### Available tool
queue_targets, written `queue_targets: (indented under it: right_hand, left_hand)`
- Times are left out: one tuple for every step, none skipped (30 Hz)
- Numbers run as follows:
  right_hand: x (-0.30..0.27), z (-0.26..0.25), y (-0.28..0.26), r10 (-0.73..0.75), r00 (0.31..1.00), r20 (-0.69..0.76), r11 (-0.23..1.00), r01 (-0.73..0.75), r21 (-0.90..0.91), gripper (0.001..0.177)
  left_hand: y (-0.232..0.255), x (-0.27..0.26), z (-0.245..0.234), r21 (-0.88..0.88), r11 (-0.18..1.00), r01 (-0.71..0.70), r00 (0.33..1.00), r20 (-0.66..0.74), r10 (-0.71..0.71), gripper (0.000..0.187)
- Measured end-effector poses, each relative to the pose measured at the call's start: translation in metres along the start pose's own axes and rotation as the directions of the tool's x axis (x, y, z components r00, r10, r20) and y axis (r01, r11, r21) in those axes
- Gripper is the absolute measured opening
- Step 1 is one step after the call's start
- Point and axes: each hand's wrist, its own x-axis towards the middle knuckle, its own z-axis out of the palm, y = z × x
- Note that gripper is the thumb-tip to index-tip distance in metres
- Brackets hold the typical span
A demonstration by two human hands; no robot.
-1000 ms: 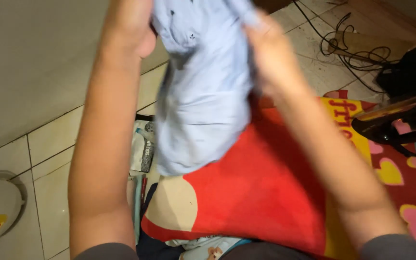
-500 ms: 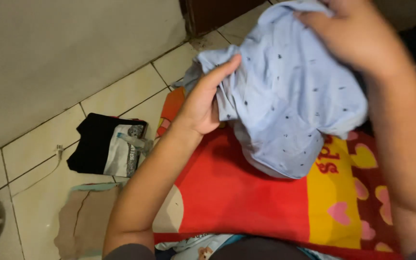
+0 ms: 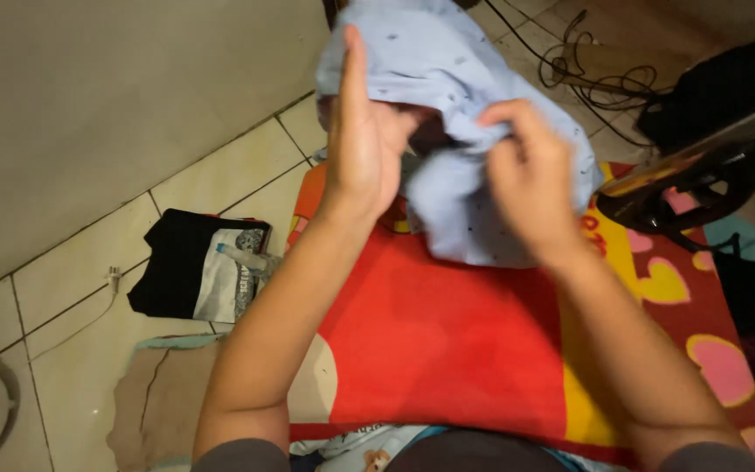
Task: Ironing a light blue patterned shirt on a padded surface on the floor.
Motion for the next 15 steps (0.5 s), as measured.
queue_targets:
  right_hand:
    - [0.005, -0.007, 0.019, 0.073, 0.997, 0.009, 0.996, -0.073, 0.059, 0.029]
    - [0.010, -0.024, 0.019, 0.068, 0.998, 0.013, 0.996, -0.069, 0.063, 0.029]
    - [0.013, -0.042, 0.020, 0.157, 0.984, 0.083, 0.974, -0.168, 0.150, 0.027]
    - [0.017, -0.060, 0.021, 0.237, 0.958, 0.160, 0.936, -0.270, 0.228, 0.027]
    - [0.019, -0.074, 0.017, 0.243, 0.957, 0.160, 0.935, -0.275, 0.224, 0.027]
    - [0.022, -0.087, 0.013, 0.271, 0.929, 0.251, 0.921, -0.326, 0.213, 0.028]
    - [0.025, -0.101, 0.009, 0.300, 0.892, 0.338, 0.904, -0.379, 0.197, 0.029]
    - [0.023, -0.110, 0.019, 0.309, 0.890, 0.336, 0.902, -0.386, 0.192, 0.029]
    - [0.024, -0.119, 0.027, 0.328, 0.845, 0.423, 0.888, -0.428, 0.166, 0.028]
    - [0.025, -0.127, 0.036, 0.344, 0.791, 0.506, 0.873, -0.467, 0.137, 0.028]
    - [0.026, -0.130, 0.031, 0.346, 0.791, 0.504, 0.873, -0.468, 0.134, 0.028]
    - [0.026, -0.133, 0.026, 0.391, 0.748, 0.536, 0.891, -0.453, -0.018, 0.028]
    - [0.027, -0.135, 0.021, 0.438, 0.704, 0.559, 0.891, -0.422, -0.168, 0.034]
    - [0.024, -0.138, 0.022, 0.439, 0.704, 0.559, 0.891, -0.422, -0.169, 0.034]
    - [0.020, -0.141, 0.022, 0.471, 0.696, 0.543, 0.882, -0.361, -0.303, 0.042]
  left_hand:
    - [0.002, 0.003, -0.007, 0.130, 0.986, -0.107, 0.991, -0.063, 0.116, 0.067]
    - [0.005, 0.012, -0.031, 0.133, 0.985, -0.113, 0.990, -0.067, 0.123, 0.067]
    - [0.007, 0.019, -0.056, 0.197, 0.972, -0.129, 0.974, -0.158, 0.161, 0.070]
    - [0.008, 0.027, -0.080, 0.261, 0.956, -0.138, 0.948, -0.244, 0.203, 0.073]
    - [0.012, 0.030, -0.096, 0.257, 0.957, -0.133, 0.949, -0.246, 0.197, 0.073]
    - [0.016, 0.032, -0.111, 0.145, 0.984, -0.102, 0.940, -0.308, 0.143, 0.072]
    - [0.019, 0.036, -0.127, 0.028, 0.997, -0.073, 0.928, -0.364, 0.078, 0.073]
    - [0.022, 0.038, -0.133, 0.024, 0.998, -0.064, 0.928, -0.365, 0.068, 0.073]
    - [0.028, 0.042, -0.139, 0.010, 0.996, -0.092, 0.936, -0.340, 0.090, 0.074]
    - [0.033, 0.046, -0.144, -0.004, 0.993, -0.120, 0.942, -0.316, 0.113, 0.075]
    - [0.043, 0.047, -0.143, -0.006, 0.993, -0.119, 0.943, -0.315, 0.111, 0.075]
    - [0.053, 0.048, -0.142, -0.032, 0.992, -0.118, 0.942, -0.320, 0.102, 0.075]
    - [0.063, 0.048, -0.141, -0.056, 0.991, -0.120, 0.941, -0.325, 0.095, 0.076]
    - [0.075, 0.049, -0.148, -0.058, 0.991, -0.120, 0.941, -0.325, 0.095, 0.076]
    - [0.088, 0.050, -0.155, -0.108, 0.984, -0.140, 0.911, -0.403, 0.085, 0.069]
